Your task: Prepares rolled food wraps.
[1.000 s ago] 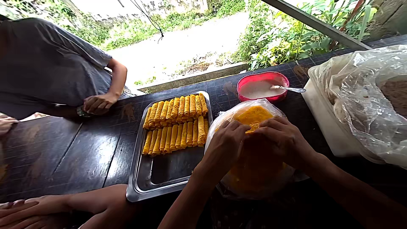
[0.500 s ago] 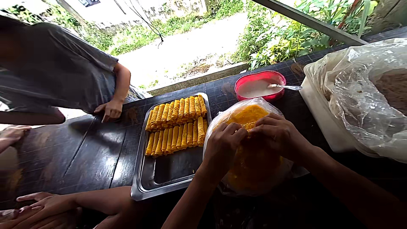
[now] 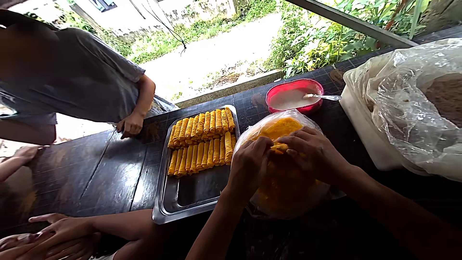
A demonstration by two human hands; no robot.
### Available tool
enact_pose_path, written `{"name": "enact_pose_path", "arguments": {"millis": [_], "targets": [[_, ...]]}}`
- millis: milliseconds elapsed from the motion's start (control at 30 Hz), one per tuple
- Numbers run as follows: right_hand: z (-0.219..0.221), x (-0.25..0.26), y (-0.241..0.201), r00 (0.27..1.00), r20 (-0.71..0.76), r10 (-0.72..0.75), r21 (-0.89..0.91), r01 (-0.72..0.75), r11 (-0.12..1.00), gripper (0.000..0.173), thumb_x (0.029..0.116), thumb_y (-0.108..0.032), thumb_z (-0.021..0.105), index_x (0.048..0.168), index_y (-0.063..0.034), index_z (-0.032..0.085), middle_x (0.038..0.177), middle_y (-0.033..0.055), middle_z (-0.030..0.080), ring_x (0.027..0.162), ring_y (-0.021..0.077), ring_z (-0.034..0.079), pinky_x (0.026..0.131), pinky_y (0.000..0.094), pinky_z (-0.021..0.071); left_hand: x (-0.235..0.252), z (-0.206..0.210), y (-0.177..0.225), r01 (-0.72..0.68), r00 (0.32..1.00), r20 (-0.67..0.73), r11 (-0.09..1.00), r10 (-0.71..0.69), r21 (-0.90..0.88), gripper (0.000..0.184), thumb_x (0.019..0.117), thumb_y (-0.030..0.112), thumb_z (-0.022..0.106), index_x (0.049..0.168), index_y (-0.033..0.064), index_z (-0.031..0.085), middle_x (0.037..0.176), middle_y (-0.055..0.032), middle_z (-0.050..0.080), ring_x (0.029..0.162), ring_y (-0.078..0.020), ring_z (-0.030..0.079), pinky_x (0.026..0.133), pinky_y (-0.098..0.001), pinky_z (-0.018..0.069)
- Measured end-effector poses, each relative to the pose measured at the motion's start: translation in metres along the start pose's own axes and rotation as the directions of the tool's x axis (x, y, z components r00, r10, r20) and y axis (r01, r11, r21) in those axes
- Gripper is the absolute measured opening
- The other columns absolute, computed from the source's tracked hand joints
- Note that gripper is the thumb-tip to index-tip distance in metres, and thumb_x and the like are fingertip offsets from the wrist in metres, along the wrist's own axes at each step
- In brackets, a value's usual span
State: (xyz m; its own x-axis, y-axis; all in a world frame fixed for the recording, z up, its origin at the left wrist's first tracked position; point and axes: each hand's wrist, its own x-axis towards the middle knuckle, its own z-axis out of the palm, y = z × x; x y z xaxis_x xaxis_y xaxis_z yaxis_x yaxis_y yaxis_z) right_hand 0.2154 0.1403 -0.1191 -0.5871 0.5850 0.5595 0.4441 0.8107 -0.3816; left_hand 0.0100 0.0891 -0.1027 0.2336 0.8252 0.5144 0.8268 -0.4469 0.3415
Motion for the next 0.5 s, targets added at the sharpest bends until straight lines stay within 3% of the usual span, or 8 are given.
{"name": "enact_pose_path", "arguments": {"millis": [100, 233, 367, 500], "targets": [[0.008, 0.001, -0.006, 0.999, -0.033, -0.026, -0.003, 0.026, 1.000, 0.024, 0.0955, -0.027, 0.062, 0.109, -0.0147, 0.078, 0.104, 0.0033, 0.073, 0.103, 0.0241, 0.066, 0.085, 0.0432, 0.0517, -0.001, -0.003, -0.003, 0.015, 0.999, 0.031, 0.999, -0.013, -0.051, 0.011, 0.0981, 0.014, 0.063, 0.102, 0.0055, 0.068, 0.091, -0.0037, 0.071, 0.081, -0.0130, 0.066, 0.077, -0.0274, 0.0533], [0.014, 0.004, -0.004, 0.996, -0.063, -0.056, 0.011, 0.057, 0.998, 0.020, 0.0991, -0.022, 0.059, 0.099, -0.0140, 0.077, 0.103, 0.0051, 0.072, 0.105, 0.0257, 0.066, 0.086, 0.0437, 0.0520, 0.003, -0.004, -0.008, 0.016, 0.996, 0.086, 0.994, -0.007, -0.104, 0.009, 0.0964, 0.011, 0.064, 0.101, 0.0055, 0.070, 0.093, -0.0048, 0.071, 0.088, -0.0155, 0.069, 0.081, -0.0311, 0.0560], [0.015, 0.005, 0.004, 0.998, -0.058, 0.006, 0.152, 0.003, 0.988, 0.015, 0.0946, -0.014, 0.063, 0.095, -0.0144, 0.078, 0.101, 0.0028, 0.072, 0.104, 0.0223, 0.066, 0.087, 0.0427, 0.0522, 0.007, -0.004, -0.015, -0.011, 0.986, 0.166, 0.988, 0.037, -0.155, 0.011, 0.0954, 0.008, 0.063, 0.100, 0.0054, 0.073, 0.098, -0.0063, 0.072, 0.098, -0.0189, 0.069, 0.089, -0.0357, 0.0547], [0.013, 0.008, 0.008, 0.994, 0.023, 0.108, 0.304, -0.109, 0.946, 0.010, 0.0906, -0.015, 0.067, 0.095, -0.0147, 0.076, 0.104, -0.0005, 0.071, 0.105, 0.0177, 0.064, 0.090, 0.0431, 0.0502, 0.010, -0.004, -0.017, -0.012, 0.981, 0.189, 0.985, 0.044, -0.170, 0.012, 0.0957, 0.008, 0.063, 0.100, 0.0069, 0.075, 0.098, -0.0053, 0.072, 0.096, -0.0161, 0.068, 0.087, -0.0325, 0.0546]]}}
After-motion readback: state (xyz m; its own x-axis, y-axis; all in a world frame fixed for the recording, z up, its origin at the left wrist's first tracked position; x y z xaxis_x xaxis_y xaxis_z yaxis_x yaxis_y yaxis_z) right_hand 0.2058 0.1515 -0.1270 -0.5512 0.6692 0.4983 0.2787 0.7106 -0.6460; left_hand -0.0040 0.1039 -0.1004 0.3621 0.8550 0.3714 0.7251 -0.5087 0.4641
